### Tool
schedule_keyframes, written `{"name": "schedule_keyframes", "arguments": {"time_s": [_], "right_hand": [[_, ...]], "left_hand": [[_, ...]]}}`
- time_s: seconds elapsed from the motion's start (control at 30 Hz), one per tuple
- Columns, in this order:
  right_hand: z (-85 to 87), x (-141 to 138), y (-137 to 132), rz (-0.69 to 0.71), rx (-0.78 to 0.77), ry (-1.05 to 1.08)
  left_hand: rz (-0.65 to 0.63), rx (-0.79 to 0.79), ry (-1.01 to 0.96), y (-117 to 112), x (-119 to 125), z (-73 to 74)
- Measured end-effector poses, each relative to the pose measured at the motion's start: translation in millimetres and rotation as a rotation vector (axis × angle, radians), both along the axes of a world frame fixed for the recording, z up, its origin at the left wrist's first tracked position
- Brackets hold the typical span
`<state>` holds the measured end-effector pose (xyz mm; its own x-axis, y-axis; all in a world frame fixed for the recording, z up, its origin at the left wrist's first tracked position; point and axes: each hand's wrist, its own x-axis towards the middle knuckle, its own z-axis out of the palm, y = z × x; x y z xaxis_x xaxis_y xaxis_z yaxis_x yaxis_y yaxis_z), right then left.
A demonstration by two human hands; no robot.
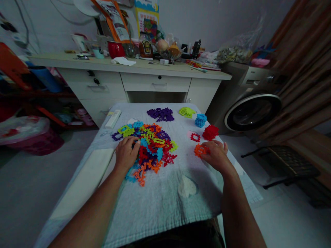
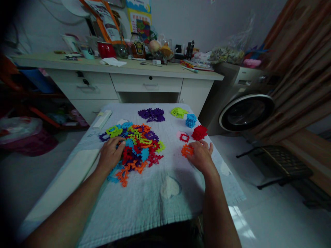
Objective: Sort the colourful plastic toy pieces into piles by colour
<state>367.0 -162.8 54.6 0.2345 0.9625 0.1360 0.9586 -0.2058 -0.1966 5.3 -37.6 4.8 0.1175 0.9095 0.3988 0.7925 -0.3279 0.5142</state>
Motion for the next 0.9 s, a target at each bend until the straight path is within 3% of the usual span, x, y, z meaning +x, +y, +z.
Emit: {"name": "schedule_keyframes", "arguments": {"time_s": [0.4, 0.53, 0.7, 0.8, 0.9], "right_hand": [[8.6, -10.3, -1.5, -0.055, 0.019, -0.149], [22.0, -25.3, 9.4, 0.055, 0.015, -0.157], [36.3, -65.8, 32.1, 0.305, -0.045, -0.098], [28.8, -88.7, 46.6, 0.379, -0.116, -0.032], [8.1, -99.1, 57.2, 0.387, -0.109, 0.033]], "left_hand": [[-0.004, 0.018, -0.017, 1.8, -1.0, -2.6], [0.003, 0.014, -0.018, 0.7, 0.0, -1.2], [-0.007, 0.018, -0.011, 0.2, -0.2, 0.3], [-0.006, 0.028, -0.015, 0.7, -0.6, -1.1], [0.0, 0.026, -0.021, 0.4, -0.5, -1.8]]}}
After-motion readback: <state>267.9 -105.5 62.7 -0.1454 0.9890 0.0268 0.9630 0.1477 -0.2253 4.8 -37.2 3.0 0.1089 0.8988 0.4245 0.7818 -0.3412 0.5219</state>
